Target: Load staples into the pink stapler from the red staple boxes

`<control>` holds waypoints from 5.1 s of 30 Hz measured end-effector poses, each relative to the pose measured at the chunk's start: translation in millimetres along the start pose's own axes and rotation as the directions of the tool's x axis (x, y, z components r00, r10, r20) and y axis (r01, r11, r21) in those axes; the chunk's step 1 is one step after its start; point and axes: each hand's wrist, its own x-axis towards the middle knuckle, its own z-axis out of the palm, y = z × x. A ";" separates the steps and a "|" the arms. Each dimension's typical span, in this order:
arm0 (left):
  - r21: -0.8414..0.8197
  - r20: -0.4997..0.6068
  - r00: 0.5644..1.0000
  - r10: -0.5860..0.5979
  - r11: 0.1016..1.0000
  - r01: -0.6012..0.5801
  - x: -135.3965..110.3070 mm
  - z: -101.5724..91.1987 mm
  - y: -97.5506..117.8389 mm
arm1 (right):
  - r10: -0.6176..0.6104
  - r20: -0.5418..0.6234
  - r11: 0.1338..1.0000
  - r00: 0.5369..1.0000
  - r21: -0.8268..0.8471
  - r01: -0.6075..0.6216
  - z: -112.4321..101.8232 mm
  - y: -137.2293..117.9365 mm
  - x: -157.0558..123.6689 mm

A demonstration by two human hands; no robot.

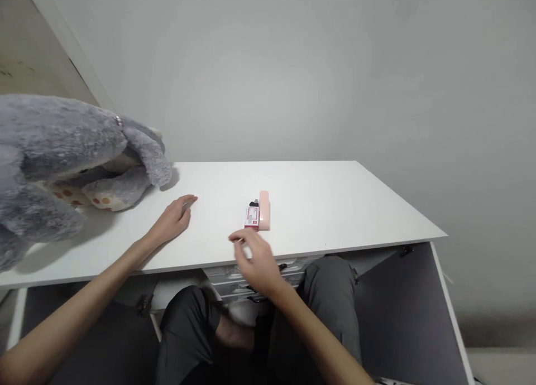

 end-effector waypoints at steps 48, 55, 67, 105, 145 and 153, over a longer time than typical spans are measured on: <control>0.026 -0.022 0.999 -0.035 0.999 0.036 0.2 -2.3 3.4 | 0.330 -0.005 0.705 0.944 -0.663 -0.250 -147.0 185.0 85.4; 0.031 -0.017 0.999 -0.044 0.999 0.044 3.6 -4.7 5.1 | 0.276 -0.063 0.694 0.959 -0.678 -0.244 -179.1 207.8 84.5; 0.024 -0.007 0.997 -0.080 0.997 0.080 5.8 -5.7 8.0 | 0.320 -0.058 0.632 0.946 -0.730 -0.259 -173.0 205.3 84.7; 0.070 -0.014 0.998 -0.061 0.996 0.062 3.1 -5.9 10.9 | 0.353 0.036 0.586 0.935 -0.787 -0.191 -155.3 171.7 68.5; 0.079 -0.011 0.998 -0.061 0.995 0.062 3.3 -7.8 15.3 | 0.337 0.032 0.579 0.941 -0.795 -0.181 -152.2 165.2 60.5; 0.081 0.002 0.999 -0.050 0.995 0.050 2.4 -7.2 14.0 | 0.309 0.092 0.632 0.947 -0.764 -0.132 -149.4 144.4 32.6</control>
